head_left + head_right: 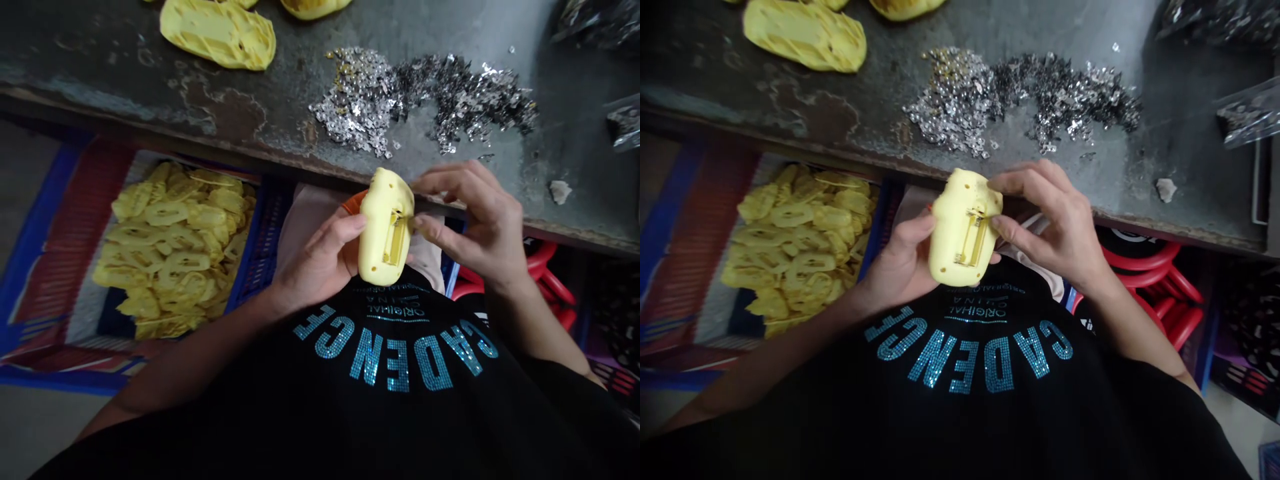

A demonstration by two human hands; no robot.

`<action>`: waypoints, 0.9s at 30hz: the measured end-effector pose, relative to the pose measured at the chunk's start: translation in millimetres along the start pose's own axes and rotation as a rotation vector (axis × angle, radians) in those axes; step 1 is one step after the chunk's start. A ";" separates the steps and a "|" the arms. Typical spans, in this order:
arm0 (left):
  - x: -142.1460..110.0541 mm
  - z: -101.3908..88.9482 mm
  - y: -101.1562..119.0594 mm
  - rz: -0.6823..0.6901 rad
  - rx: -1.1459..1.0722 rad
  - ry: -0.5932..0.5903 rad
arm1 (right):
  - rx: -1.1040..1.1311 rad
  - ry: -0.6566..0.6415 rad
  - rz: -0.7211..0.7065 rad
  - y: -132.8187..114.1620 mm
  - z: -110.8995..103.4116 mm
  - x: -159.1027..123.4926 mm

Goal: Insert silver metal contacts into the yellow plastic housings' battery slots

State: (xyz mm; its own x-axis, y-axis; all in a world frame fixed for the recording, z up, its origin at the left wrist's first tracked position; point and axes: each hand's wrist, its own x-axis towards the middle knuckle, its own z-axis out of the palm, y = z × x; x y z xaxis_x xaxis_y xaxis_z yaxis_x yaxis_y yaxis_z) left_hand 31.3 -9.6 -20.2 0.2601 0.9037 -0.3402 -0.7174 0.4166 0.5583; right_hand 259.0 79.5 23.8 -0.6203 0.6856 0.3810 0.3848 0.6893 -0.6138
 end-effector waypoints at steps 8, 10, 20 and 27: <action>-8.7 -7.1 -6.6 0.259 0.327 -0.098 | 0.362 -0.065 0.155 16.1 26.4 5.6; -11.3 -7.9 -4.9 0.294 0.374 -0.075 | 0.416 -0.031 0.171 13.5 34.8 4.9; -29.6 -32.9 0.4 0.264 0.490 0.070 | 0.411 0.129 0.091 10.6 67.1 10.6; -27.2 -65.8 0.9 0.417 0.296 0.345 | 0.321 0.004 -0.016 3.3 83.4 59.6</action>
State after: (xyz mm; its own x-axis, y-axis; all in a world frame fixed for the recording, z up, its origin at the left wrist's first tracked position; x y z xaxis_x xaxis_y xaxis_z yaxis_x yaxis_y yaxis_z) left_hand -19.0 -40.3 -60.3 -0.2630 0.9331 -0.2453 -0.4908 0.0896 0.8667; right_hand 166.3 103.0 -13.1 -0.6215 0.6765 0.3951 0.1393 0.5917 -0.7940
